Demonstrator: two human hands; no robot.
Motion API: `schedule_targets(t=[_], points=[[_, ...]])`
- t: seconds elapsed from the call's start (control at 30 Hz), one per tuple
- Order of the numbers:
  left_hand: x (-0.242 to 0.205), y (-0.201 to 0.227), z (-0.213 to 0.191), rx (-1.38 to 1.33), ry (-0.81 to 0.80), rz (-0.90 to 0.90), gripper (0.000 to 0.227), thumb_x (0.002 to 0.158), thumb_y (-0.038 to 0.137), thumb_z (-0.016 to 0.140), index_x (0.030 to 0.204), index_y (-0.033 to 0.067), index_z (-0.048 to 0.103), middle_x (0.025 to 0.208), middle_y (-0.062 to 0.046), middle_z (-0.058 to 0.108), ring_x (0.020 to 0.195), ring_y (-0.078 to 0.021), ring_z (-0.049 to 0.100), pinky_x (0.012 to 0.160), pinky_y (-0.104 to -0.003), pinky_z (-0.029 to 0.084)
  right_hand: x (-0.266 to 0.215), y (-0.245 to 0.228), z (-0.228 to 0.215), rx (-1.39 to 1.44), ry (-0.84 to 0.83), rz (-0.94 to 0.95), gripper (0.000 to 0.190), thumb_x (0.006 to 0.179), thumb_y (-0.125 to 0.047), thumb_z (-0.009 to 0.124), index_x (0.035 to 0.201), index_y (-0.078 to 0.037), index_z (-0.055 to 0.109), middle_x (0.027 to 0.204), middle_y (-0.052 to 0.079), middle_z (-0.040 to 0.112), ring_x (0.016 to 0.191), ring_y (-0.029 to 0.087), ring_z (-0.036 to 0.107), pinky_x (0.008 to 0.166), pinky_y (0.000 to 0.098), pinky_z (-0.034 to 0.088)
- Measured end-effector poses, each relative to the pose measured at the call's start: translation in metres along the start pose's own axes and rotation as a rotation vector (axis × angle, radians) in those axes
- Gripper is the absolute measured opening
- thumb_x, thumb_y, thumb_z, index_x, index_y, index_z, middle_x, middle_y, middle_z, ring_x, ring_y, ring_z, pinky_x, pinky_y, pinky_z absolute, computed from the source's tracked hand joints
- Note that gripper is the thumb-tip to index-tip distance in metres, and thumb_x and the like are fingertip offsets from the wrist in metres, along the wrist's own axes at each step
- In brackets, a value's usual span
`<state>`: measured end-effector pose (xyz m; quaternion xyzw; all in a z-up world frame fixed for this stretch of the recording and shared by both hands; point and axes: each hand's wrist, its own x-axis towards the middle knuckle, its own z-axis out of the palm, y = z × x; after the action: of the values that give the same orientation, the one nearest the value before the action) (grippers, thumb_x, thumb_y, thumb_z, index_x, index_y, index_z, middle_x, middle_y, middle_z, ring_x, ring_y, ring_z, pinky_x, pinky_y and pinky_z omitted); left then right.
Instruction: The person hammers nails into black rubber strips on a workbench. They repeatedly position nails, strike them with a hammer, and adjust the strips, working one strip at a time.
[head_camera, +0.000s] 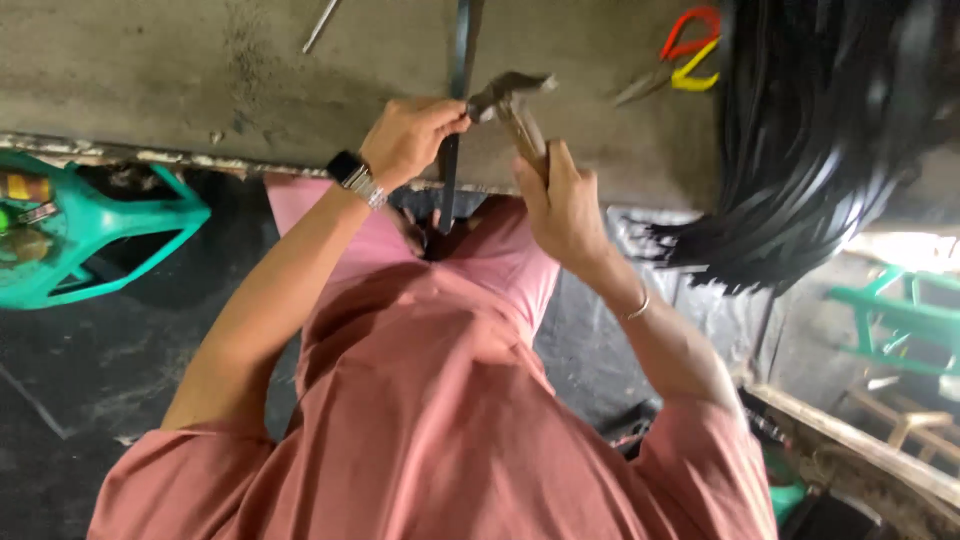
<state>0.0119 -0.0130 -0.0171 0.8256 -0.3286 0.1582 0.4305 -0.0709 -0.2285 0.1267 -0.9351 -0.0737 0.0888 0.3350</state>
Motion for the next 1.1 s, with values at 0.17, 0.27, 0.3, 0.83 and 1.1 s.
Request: schedule_targets(t=[0.17,0.27,0.3,0.83,1.1], points=[[-0.015,0.005,-0.004,-0.08,-0.048,-0.016,0.011,0.103,0.01,0.069,0.102,0.0009,0.075,0.099,-0.012,0.079,0.076,-0.0196,0.077,0.065,-0.029,0.066,0.019,0.048,0.003,-0.216,0.3,0.047,0.038,0.109,-0.044,0.045,0.1,-0.008,0.039,0.065,0.015,0.059,0.053,0.051,0.053,0.048,0.0549,0.035],[-0.009,0.011,-0.014,-0.125,0.007,0.025,0.004,0.097,-0.002,0.074,0.101,-0.0041,0.075,0.102,-0.015,0.078,0.086,-0.0247,0.077,0.077,-0.034,0.066,0.055,0.094,0.024,-0.656,0.546,0.079,0.032,0.099,-0.036,0.074,0.103,-0.009,0.056,0.078,0.013,0.075,0.067,0.038,0.071,0.052,0.0479,0.049],[-0.009,0.01,-0.014,-0.126,0.007,0.028,0.004,0.097,-0.002,0.074,0.101,-0.0041,0.075,0.102,-0.015,0.078,0.086,-0.0247,0.077,0.077,-0.034,0.066,0.058,0.092,0.027,-0.657,0.549,0.081,0.032,0.099,-0.036,0.074,0.103,-0.009,0.056,0.078,0.013,0.075,0.067,0.038,0.071,0.052,0.0479,0.049],[0.006,0.009,-0.019,-0.54,0.215,-0.445,0.027,0.104,0.027,0.067,0.093,0.0028,0.071,0.079,-0.011,0.074,0.067,-0.0181,0.074,0.058,-0.024,0.06,0.064,0.039,0.09,-0.355,0.158,-0.376,0.038,0.096,-0.043,0.076,0.116,-0.012,0.066,0.144,0.012,0.046,0.141,0.037,0.035,0.111,0.0659,0.027],[0.006,0.026,-0.035,-0.587,0.246,-0.41,0.02,0.104,0.011,0.065,0.098,-0.0074,0.069,0.085,-0.019,0.074,0.076,-0.0257,0.078,0.068,-0.032,0.069,0.052,0.041,0.089,-0.321,0.126,-0.387,0.049,0.096,-0.051,0.074,0.128,-0.015,0.066,0.152,0.017,0.044,0.146,0.039,0.032,0.121,0.0624,0.02]])
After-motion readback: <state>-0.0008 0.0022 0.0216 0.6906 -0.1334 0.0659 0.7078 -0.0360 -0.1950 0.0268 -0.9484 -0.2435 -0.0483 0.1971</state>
